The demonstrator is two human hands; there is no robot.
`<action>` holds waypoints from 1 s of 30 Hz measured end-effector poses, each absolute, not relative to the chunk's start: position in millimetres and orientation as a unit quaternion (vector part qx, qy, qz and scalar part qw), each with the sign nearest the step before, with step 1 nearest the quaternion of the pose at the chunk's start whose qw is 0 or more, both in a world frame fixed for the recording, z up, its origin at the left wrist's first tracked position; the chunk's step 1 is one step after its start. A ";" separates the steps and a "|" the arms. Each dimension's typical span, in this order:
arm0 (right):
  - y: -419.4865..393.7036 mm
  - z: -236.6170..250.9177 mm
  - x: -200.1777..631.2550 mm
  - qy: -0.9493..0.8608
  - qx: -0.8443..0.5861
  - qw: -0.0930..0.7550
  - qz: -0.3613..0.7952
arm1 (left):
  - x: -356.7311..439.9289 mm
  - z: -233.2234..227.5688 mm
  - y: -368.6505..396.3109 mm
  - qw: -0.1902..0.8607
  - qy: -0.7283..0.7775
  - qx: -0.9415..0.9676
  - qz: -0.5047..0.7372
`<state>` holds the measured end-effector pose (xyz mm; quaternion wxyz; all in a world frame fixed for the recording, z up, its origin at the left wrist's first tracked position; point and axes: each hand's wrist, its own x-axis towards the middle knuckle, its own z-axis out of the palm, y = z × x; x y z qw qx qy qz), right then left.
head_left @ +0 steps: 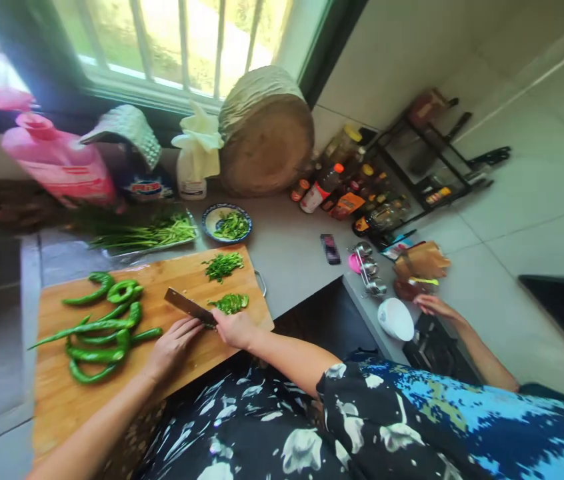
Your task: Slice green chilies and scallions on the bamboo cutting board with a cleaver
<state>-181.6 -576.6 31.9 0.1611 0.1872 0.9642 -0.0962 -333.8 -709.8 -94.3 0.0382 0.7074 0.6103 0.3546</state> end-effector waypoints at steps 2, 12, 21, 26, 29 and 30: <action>-572.2 33.5 -175.7 0.961 0.208 0.156 -0.095 | -335.6 -95.2 -707.1 0.023 0.594 0.735 0.325; -578.4 30.8 -165.3 0.965 0.205 0.139 -0.086 | -339.7 -90.9 -704.3 -0.008 0.609 0.741 0.284; -569.2 33.1 -172.1 0.956 0.236 0.138 -0.108 | -348.5 -95.2 -697.0 0.013 0.587 0.758 0.283; -573.8 39.9 -162.9 0.945 0.269 0.145 -0.114 | -338.3 -91.4 -698.2 0.022 0.602 0.745 0.286; -579.1 44.1 -164.6 0.936 0.298 0.152 -0.108 | -332.2 -91.1 -700.7 0.025 0.623 0.724 0.296; -580.6 45.9 -166.1 0.937 0.295 0.154 -0.109 | -330.8 -91.9 -701.6 0.023 0.630 0.714 0.305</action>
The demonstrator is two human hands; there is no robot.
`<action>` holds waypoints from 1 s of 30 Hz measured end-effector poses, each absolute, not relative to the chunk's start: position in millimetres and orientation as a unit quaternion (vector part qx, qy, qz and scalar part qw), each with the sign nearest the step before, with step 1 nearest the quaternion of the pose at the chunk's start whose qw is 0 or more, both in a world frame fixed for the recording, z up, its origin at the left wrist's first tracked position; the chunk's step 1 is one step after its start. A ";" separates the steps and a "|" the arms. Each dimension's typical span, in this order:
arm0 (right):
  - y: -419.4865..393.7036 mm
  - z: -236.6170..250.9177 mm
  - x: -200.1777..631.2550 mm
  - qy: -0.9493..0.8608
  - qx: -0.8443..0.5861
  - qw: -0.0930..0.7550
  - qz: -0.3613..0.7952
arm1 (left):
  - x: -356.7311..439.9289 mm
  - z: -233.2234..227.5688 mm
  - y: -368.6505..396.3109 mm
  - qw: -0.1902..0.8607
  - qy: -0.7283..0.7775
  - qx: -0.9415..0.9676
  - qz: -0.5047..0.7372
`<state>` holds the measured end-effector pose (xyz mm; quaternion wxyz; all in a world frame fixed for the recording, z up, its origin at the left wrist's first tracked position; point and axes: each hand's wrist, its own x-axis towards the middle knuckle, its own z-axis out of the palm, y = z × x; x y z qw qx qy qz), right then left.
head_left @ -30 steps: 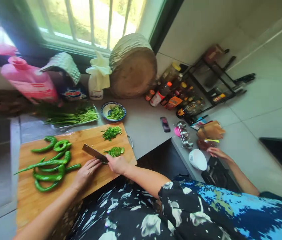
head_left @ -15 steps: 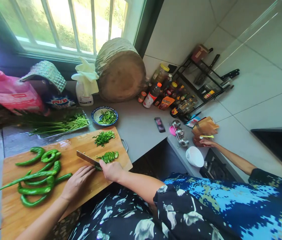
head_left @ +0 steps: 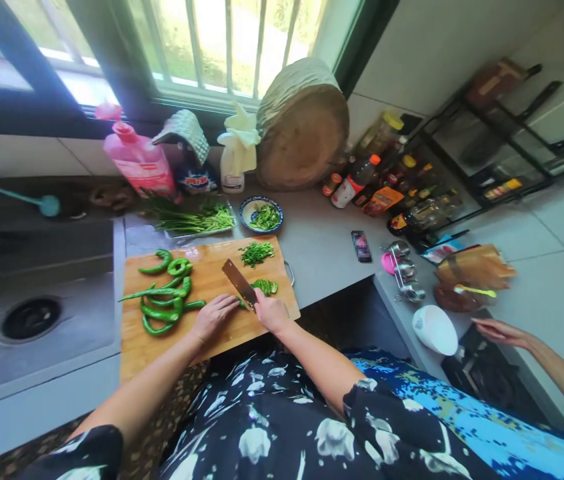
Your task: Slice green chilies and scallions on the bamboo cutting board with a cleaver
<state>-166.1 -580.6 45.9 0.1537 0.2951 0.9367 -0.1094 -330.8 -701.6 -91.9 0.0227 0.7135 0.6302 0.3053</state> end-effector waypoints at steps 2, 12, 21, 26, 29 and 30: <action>-583.4 49.9 -169.4 0.940 0.281 0.160 -0.112 | -328.9 -94.1 -703.6 0.021 0.642 0.694 0.325; -589.6 56.5 -155.0 0.940 0.256 0.200 -0.099 | -328.4 -100.4 -705.4 0.040 0.646 0.677 0.351; -590.4 34.2 -177.7 0.954 0.215 0.191 -0.087 | -329.1 -102.1 -707.5 0.052 0.646 0.682 0.339; -584.1 28.8 -180.9 0.947 0.247 0.174 -0.109 | -328.5 -100.5 -709.3 0.038 0.636 0.689 0.344; -580.4 32.9 -176.8 0.938 0.274 0.180 -0.112 | -327.9 -100.8 -710.2 0.027 0.632 0.692 0.348; -580.4 34.6 -176.2 0.938 0.275 0.180 -0.111 | -327.8 -100.9 -710.3 0.023 0.631 0.692 0.349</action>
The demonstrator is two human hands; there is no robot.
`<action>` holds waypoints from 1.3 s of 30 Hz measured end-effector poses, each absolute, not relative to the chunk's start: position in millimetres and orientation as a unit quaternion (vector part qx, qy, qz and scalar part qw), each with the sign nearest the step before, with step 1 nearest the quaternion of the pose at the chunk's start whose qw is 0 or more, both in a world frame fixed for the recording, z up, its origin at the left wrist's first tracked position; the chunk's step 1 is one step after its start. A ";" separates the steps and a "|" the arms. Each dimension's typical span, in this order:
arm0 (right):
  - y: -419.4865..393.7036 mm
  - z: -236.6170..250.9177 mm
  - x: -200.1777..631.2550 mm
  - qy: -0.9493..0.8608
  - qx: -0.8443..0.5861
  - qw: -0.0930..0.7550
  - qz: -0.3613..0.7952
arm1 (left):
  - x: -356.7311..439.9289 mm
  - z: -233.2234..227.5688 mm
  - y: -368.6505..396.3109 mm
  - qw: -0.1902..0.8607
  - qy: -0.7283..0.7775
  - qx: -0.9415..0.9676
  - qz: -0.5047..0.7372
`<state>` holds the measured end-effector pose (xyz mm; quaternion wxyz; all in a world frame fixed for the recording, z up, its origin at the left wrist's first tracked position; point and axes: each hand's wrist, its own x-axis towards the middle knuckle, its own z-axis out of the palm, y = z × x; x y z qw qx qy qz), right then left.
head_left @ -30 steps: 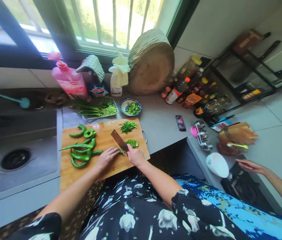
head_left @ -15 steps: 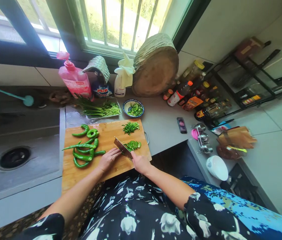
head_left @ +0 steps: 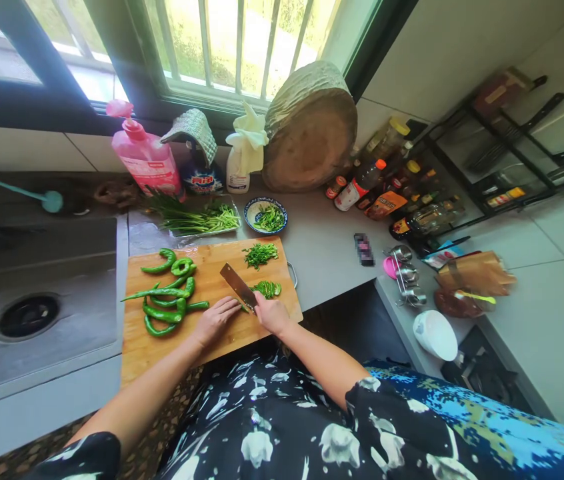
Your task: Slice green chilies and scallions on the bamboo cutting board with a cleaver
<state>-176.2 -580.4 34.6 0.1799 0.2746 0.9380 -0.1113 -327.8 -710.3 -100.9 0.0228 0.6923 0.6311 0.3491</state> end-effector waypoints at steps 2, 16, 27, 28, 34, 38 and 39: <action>-581.8 38.2 -176.1 0.941 0.267 0.174 -0.113 | -327.7 -100.7 -710.4 0.018 0.632 0.691 0.351; -578.3 28.4 -157.6 0.934 0.255 0.192 -0.162 | -326.3 -102.8 -712.2 0.058 0.638 0.675 0.367; -581.3 27.0 -173.9 0.932 0.296 0.163 -0.133 | -330.9 -92.1 -709.1 0.063 0.630 0.695 0.342; -580.5 27.5 -171.5 0.930 0.302 0.164 -0.133 | -331.1 -88.6 -706.4 0.065 0.629 0.697 0.337; -580.4 29.6 -166.9 0.924 0.318 0.149 -0.152 | -330.2 -64.6 -688.2 0.083 0.674 0.677 0.283; -582.2 31.6 -167.2 0.923 0.321 0.147 -0.153 | -329.7 -61.5 -687.9 0.085 0.704 0.653 0.266; -582.9 32.9 -167.5 0.922 0.322 0.151 -0.150 | -329.8 -62.4 -688.9 0.083 0.697 0.658 0.273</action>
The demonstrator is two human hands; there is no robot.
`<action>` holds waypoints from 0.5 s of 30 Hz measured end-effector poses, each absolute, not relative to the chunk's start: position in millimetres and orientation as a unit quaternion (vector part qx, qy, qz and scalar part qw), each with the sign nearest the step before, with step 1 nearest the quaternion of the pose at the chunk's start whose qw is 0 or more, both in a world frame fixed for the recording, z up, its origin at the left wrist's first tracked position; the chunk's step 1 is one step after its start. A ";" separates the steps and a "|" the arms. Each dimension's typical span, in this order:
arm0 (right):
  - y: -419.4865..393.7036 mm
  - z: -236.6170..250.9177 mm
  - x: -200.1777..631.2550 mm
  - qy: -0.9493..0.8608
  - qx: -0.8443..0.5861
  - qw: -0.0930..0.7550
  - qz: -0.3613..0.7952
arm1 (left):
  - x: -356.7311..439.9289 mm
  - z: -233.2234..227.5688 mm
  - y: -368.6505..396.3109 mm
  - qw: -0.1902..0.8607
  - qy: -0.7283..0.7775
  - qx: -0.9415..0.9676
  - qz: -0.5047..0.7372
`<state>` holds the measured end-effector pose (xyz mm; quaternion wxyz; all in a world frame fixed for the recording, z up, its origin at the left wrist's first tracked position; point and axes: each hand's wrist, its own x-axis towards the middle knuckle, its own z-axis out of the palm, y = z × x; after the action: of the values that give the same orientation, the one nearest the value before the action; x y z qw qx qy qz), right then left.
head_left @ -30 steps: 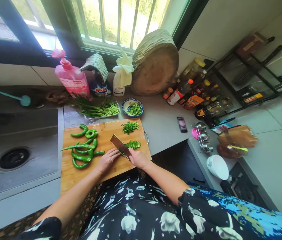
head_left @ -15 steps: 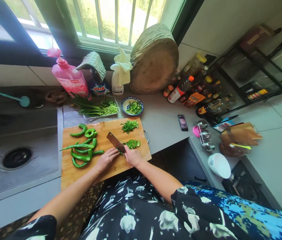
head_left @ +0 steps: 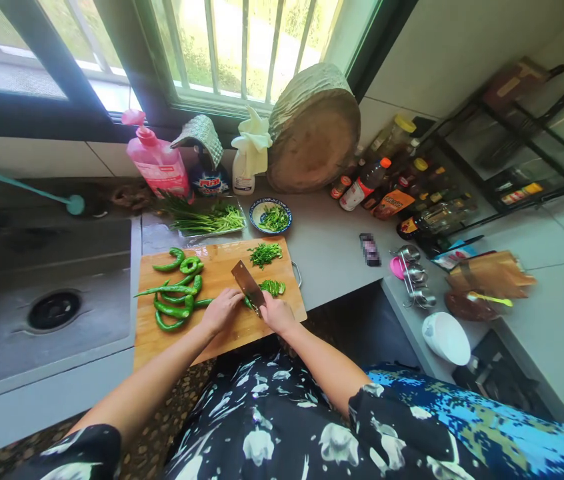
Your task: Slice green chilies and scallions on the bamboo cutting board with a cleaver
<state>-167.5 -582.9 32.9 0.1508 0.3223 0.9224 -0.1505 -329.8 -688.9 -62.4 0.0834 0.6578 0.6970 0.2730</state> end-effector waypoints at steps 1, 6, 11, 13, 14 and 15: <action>-583.6 34.6 -168.0 0.922 0.323 0.154 -0.147 | -329.9 -63.5 -690.0 0.080 0.690 0.662 0.281; -590.4 43.9 -175.0 0.925 0.323 0.152 -0.130 | -328.9 -67.2 -693.3 0.055 0.676 0.670 0.301; -597.9 44.5 -178.4 0.929 0.313 0.163 -0.113 | -329.0 -70.1 -694.7 0.048 0.673 0.678 0.293; -599.2 43.9 -173.4 0.930 0.303 0.175 -0.110 | -329.8 -72.1 -695.5 0.043 0.668 0.682 0.294; -599.3 44.0 -169.9 0.930 0.299 0.184 -0.111 | -330.2 -73.1 -695.8 0.041 0.666 0.683 0.297; -599.1 44.5 -166.3 0.929 0.296 0.193 -0.113 | -330.5 -73.9 -696.1 0.041 0.663 0.684 0.300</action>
<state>-166.3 -599.1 44.5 0.1931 0.2960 0.9286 -0.1135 -330.5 -696.1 -73.9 0.0412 0.6843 0.6634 0.3000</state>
